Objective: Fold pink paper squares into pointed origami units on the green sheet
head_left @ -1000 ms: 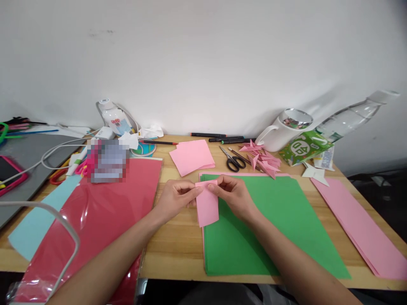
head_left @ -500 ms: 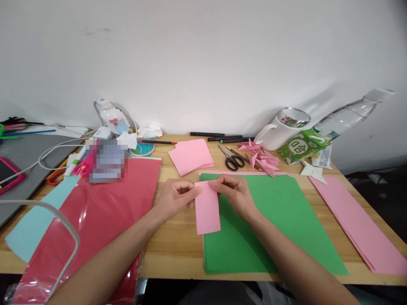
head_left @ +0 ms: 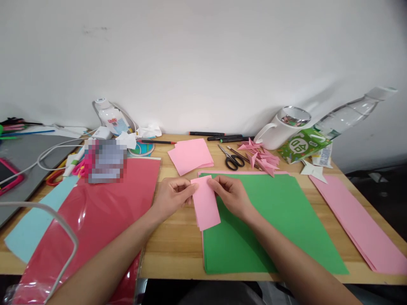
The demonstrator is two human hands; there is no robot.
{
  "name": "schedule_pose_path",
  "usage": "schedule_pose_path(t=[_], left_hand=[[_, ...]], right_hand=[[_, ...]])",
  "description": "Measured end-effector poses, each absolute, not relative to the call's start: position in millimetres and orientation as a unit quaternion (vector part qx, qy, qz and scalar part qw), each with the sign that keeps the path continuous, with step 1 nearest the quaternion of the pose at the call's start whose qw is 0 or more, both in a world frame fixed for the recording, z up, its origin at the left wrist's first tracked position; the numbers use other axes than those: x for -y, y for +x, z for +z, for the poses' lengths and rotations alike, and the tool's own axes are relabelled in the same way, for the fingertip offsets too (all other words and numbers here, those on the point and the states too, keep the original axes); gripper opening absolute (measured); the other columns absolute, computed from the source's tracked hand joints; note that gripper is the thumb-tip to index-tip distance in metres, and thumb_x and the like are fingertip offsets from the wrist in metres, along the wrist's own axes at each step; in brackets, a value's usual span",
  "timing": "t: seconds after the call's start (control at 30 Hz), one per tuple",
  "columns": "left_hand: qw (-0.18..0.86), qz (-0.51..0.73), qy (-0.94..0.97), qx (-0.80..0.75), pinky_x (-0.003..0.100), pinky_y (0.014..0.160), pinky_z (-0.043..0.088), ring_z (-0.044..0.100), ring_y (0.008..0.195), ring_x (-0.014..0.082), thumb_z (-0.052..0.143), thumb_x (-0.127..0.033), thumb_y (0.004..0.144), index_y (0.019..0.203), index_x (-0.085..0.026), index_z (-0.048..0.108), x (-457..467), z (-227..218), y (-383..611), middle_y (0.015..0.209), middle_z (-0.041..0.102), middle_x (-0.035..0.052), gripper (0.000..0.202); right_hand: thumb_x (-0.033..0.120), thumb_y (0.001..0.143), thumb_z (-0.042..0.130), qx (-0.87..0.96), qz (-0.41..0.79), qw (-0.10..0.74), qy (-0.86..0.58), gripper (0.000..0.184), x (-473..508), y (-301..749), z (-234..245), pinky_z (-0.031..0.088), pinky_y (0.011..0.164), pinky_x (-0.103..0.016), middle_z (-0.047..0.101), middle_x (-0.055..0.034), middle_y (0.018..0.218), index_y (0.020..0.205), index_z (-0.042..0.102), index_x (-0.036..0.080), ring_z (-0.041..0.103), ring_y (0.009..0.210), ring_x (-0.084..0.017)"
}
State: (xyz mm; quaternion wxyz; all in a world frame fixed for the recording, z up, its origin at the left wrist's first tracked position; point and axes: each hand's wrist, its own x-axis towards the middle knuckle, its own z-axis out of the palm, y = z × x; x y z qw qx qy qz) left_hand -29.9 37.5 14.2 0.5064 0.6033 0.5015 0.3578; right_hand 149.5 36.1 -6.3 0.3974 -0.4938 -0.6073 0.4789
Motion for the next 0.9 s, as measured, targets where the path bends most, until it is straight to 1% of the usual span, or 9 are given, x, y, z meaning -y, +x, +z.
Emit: schedule_pose_path(t=[0.13, 0.2, 0.27, 0.47, 0.53, 0.6, 0.73, 0.8, 0.9], left_hand=[[0.501, 0.373, 0.614, -0.483, 0.018, 0.040, 0.029, 0.040, 0.038, 0.0053, 0.061, -0.036, 0.078, 0.047, -0.016, 0.052, -35.5, 13.6, -27.0, 0.041, 0.050, -0.0033, 0.038], [0.504, 0.378, 0.609, -0.481, 0.018, 0.040, 0.029, 0.040, 0.038, 0.0053, 0.061, -0.036, 0.078, 0.047, -0.016, 0.052, -35.0, 13.0, -26.8, 0.041, 0.050, -0.0034, 0.038], [0.507, 0.380, 0.603, -0.486, 0.018, 0.040, 0.029, 0.040, 0.038, 0.0056, 0.062, -0.036, 0.077, 0.048, -0.016, 0.052, -35.4, 12.7, -27.6, 0.041, 0.050, -0.0033, 0.038], [0.487, 0.399, 0.580, -0.517, 0.018, 0.038, 0.028, 0.040, 0.036, 0.0052, 0.064, -0.036, 0.075, 0.046, -0.015, 0.051, -39.9, 15.5, -33.5, 0.040, 0.051, -0.0025, 0.037], [0.484, 0.402, 0.579, -0.518, 0.018, 0.037, 0.028, 0.040, 0.036, 0.0052, 0.064, -0.035, 0.075, 0.046, -0.015, 0.051, -40.8, 15.7, -34.0, 0.039, 0.051, -0.0025, 0.037], [0.485, 0.403, 0.577, -0.519, 0.017, 0.037, 0.028, 0.040, 0.036, 0.0053, 0.064, -0.035, 0.074, 0.046, -0.015, 0.051, -41.0, 15.0, -33.4, 0.039, 0.051, -0.0024, 0.037], [0.489, 0.408, 0.571, -0.518, 0.017, 0.037, 0.028, 0.040, 0.036, 0.0050, 0.064, -0.034, 0.074, 0.046, -0.015, 0.050, -40.8, 14.1, -31.6, 0.039, 0.051, -0.0025, 0.037], [0.491, 0.411, 0.570, -0.515, 0.017, 0.037, 0.028, 0.040, 0.035, 0.0050, 0.064, -0.034, 0.074, 0.046, -0.015, 0.051, -40.8, 14.8, -31.6, 0.039, 0.051, -0.0026, 0.036], [0.482, 0.414, 0.571, -0.520, 0.017, 0.036, 0.029, 0.041, 0.034, 0.0055, 0.064, -0.034, 0.074, 0.046, -0.016, 0.051, -41.1, 15.9, -33.1, 0.039, 0.052, -0.0022, 0.036]], right_hand=[[0.045, 0.087, 0.047, 0.636, 0.390, 0.420, -0.517, 0.036, -31.7, 147.4, -5.7, 0.026, 0.048, -0.024, 0.039, 0.0042, 0.056, 0.063, 0.045, 0.018, 0.032, 0.052, -0.010], [0.042, 0.088, 0.047, 0.644, 0.368, 0.425, -0.519, 0.034, -31.3, 147.1, -5.7, 0.027, 0.050, -0.024, 0.041, 0.0039, 0.057, 0.064, 0.046, 0.018, 0.033, 0.053, -0.010], [0.044, 0.087, 0.048, 0.641, 0.386, 0.419, -0.514, 0.034, -32.9, 147.7, -6.4, 0.027, 0.050, -0.024, 0.040, 0.0040, 0.057, 0.064, 0.047, 0.018, 0.033, 0.053, -0.010], [0.055, 0.082, 0.050, 0.609, 0.549, 0.350, -0.453, 0.041, -39.2, 151.5, -6.4, 0.027, 0.050, -0.023, 0.042, 0.0034, 0.060, 0.067, 0.050, 0.017, 0.036, 0.054, -0.010], [0.057, 0.081, 0.052, 0.610, 0.553, 0.340, -0.455, 0.043, -38.8, 151.9, -6.3, 0.025, 0.049, -0.023, 0.041, 0.0039, 0.059, 0.065, 0.048, 0.017, 0.034, 0.053, -0.009], [0.057, 0.081, 0.052, 0.620, 0.526, 0.347, -0.467, 0.043, -37.6, 151.5, -6.9, 0.024, 0.049, -0.024, 0.040, 0.0042, 0.058, 0.065, 0.047, 0.017, 0.033, 0.053, -0.010], [0.055, 0.083, 0.050, 0.635, 0.486, 0.357, -0.482, 0.041, -36.3, 149.5, -8.7, 0.024, 0.050, -0.024, 0.041, 0.0039, 0.059, 0.067, 0.048, 0.017, 0.033, 0.054, -0.010], [0.056, 0.083, 0.050, 0.630, 0.497, 0.353, -0.481, 0.041, -36.7, 148.6, -8.3, 0.023, 0.049, -0.024, 0.040, 0.0041, 0.059, 0.067, 0.048, 0.017, 0.032, 0.054, -0.010], [0.060, 0.081, 0.050, 0.611, 0.545, 0.338, -0.464, 0.045, -37.9, 148.6, -5.9, 0.023, 0.048, -0.024, 0.039, 0.0044, 0.058, 0.068, 0.049, 0.017, 0.032, 0.053, -0.009]])
